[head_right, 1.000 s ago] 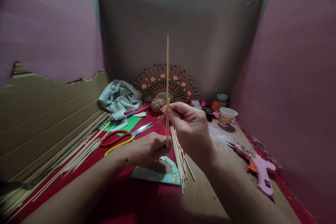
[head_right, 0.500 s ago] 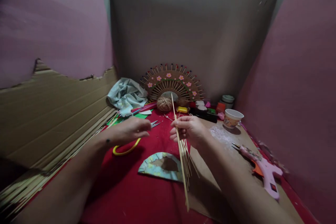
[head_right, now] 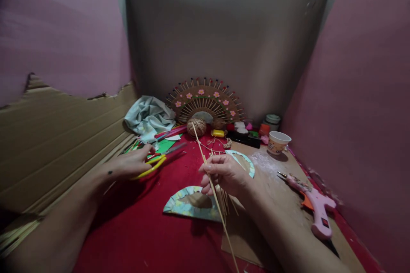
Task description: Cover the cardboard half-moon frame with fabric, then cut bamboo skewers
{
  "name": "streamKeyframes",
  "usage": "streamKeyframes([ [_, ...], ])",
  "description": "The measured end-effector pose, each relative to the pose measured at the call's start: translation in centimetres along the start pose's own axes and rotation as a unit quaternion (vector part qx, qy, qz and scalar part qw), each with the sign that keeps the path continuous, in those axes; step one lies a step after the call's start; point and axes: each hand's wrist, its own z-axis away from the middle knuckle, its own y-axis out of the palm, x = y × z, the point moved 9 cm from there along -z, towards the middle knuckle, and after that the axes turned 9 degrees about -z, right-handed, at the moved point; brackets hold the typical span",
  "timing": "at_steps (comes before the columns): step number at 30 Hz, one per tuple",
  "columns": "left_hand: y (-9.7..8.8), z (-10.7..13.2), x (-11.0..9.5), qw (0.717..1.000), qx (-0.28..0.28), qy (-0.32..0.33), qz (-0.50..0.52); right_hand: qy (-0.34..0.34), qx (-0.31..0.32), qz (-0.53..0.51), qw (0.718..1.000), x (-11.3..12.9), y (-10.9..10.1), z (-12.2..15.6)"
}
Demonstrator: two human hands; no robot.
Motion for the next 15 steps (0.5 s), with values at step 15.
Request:
streamKeyframes([
  [15,-2.0,3.2,-6.6,0.947,-0.044,0.278,0.155,-0.052,0.024,-0.078,0.995,1.7,-1.2,0.2],
])
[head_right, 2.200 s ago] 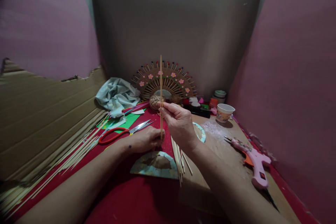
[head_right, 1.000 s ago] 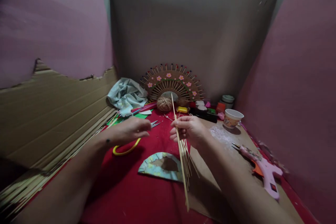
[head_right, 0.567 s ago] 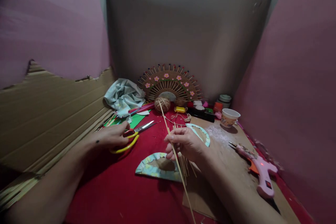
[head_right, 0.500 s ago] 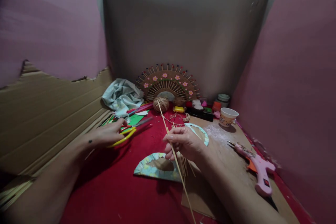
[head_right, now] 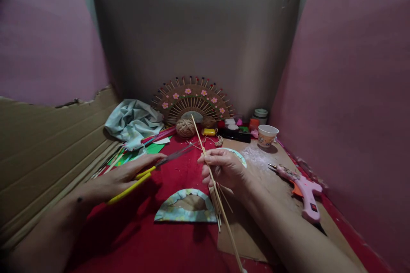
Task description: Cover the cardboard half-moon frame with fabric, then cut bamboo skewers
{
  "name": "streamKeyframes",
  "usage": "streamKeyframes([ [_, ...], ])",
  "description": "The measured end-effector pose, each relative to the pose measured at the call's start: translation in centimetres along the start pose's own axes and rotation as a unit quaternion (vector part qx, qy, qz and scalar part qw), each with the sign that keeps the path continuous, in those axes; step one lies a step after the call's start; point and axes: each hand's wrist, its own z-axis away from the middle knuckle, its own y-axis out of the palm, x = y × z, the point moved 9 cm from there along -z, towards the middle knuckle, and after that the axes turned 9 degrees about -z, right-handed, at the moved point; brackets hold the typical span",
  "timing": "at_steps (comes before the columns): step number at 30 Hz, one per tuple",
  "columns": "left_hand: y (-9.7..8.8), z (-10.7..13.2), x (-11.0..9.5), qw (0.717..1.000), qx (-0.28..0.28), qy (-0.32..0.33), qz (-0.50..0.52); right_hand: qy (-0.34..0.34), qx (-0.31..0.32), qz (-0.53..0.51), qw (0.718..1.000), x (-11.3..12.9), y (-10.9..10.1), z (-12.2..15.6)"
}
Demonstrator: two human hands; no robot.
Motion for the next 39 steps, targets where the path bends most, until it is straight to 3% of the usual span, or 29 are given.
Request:
streamKeyframes([
  [9,0.9,0.0,-1.0,0.999,0.019,0.022,-0.017,0.014,0.039,0.025,0.999,-0.7,1.4,0.2],
  [16,1.0,-0.3,-2.8,0.998,0.022,0.06,0.0,0.05,0.07,0.007,0.996,-2.1,2.2,0.4],
  [30,0.9,-0.1,-3.0,0.997,0.02,0.06,0.035,0.068,0.078,0.01,0.995,-3.1,2.0,0.5],
  [39,1.4,-0.2,-3.8,0.996,0.051,0.062,0.027,0.094,0.111,-0.008,0.989,-3.3,3.0,0.7],
])
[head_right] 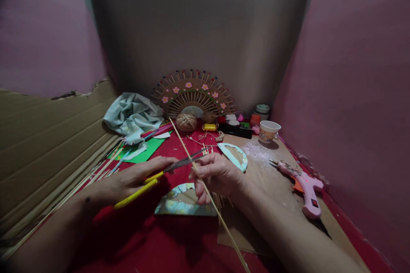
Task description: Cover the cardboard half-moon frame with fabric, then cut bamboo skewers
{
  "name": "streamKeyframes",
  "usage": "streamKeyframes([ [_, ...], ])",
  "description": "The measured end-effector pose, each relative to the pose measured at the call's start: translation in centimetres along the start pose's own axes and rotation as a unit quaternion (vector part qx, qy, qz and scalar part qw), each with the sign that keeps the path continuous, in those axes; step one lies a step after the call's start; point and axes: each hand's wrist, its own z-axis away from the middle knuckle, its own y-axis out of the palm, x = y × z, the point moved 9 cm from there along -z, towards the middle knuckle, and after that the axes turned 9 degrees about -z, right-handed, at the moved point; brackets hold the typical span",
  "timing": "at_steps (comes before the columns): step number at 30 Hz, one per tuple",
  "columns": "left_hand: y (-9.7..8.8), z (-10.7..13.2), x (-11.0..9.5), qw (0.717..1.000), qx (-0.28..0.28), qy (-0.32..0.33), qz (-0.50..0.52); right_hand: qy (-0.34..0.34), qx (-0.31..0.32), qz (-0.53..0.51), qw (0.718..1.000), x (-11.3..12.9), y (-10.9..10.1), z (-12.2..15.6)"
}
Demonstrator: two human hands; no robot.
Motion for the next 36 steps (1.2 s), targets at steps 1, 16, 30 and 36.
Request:
streamKeyframes([
  [1,0.0,0.0,-0.2,1.0,0.004,0.001,0.002,0.001,0.002,-0.001,1.0,0.0,0.0,0.0],
  [16,1.2,-0.4,-0.8,1.0,-0.026,0.006,-0.003,-0.007,0.022,-0.014,1.0,-0.4,0.6,-0.2],
  [30,2.2,-0.8,1.0,0.999,-0.03,-0.02,-0.032,-0.015,-0.032,0.031,0.999,1.1,-0.5,0.0],
  [36,2.0,-1.1,0.5,0.999,-0.027,-0.035,-0.015,0.016,-0.063,0.037,0.997,0.7,-0.9,-0.1],
])
